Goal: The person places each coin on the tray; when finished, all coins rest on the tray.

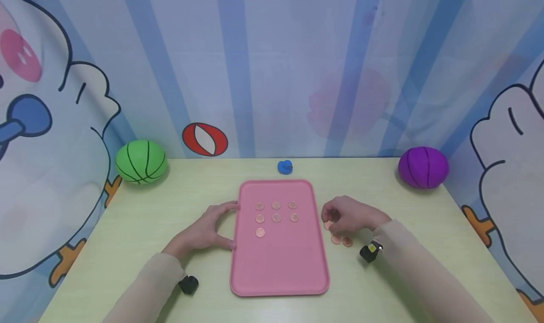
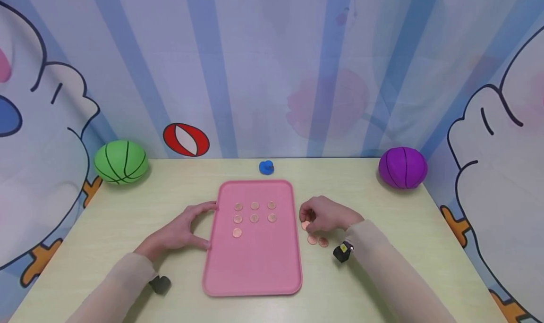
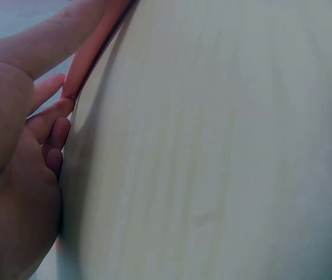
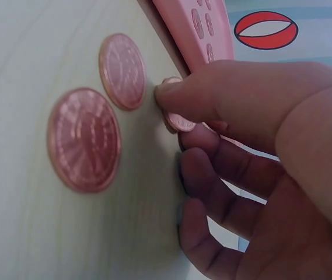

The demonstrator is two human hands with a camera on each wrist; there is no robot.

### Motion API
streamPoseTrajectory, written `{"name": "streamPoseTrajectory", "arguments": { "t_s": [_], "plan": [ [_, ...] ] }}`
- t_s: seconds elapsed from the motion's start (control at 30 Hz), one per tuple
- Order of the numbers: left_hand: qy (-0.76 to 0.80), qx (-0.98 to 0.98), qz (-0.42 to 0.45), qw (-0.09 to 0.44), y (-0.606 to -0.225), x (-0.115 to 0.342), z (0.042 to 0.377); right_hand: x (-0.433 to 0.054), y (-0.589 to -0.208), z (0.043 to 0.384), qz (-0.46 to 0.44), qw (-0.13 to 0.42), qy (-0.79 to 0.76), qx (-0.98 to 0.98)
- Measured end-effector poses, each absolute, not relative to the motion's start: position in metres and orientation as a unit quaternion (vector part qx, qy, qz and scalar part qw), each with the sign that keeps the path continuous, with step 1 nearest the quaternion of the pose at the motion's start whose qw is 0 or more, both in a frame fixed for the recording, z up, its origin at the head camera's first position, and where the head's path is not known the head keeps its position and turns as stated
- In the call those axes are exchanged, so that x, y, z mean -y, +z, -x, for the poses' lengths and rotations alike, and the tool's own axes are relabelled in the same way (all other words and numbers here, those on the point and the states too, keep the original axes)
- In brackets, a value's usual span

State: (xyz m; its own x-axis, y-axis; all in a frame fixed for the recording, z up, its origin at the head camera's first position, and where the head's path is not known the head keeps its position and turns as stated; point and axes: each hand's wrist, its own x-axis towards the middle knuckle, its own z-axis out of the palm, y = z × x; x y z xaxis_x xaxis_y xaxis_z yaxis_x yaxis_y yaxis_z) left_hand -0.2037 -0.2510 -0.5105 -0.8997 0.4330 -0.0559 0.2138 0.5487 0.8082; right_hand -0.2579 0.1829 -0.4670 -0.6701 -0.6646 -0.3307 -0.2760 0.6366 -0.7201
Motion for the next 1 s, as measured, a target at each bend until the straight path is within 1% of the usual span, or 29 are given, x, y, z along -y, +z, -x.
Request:
{"name": "streamPoseTrajectory", "arguments": {
  "t_s": [0.17, 0.23, 0.37, 0.53, 0.8, 1.0],
  "plan": [
    [0.439, -0.87, -0.189, 0.121, -0.511, 0.251, 0.204, -0.186, -0.465, 0.266, 0.342, 0.21, -0.261, -0.878],
    [0.438, -0.871, -0.188, 0.121, -0.511, 0.25, 0.204, -0.186, -0.465, 0.268, 0.358, 0.199, -0.256, -0.876],
    [0.438, -0.871, -0.186, 0.122, -0.511, 0.251, 0.203, -0.187, -0.465, 0.27, 0.381, 0.19, -0.26, -0.867],
    [0.439, -0.87, -0.189, 0.121, -0.51, 0.251, 0.203, -0.188, -0.466, 0.271, 0.374, 0.182, -0.266, -0.869],
    [0.436, -0.872, -0.186, 0.122, -0.51, 0.251, 0.203, -0.192, -0.465, 0.27, 0.34, 0.203, -0.289, -0.871],
    [0.428, -0.877, -0.175, 0.129, -0.51, 0.251, 0.203, -0.194, -0.464, 0.271, 0.34, 0.202, -0.282, -0.874]
  ]
}}
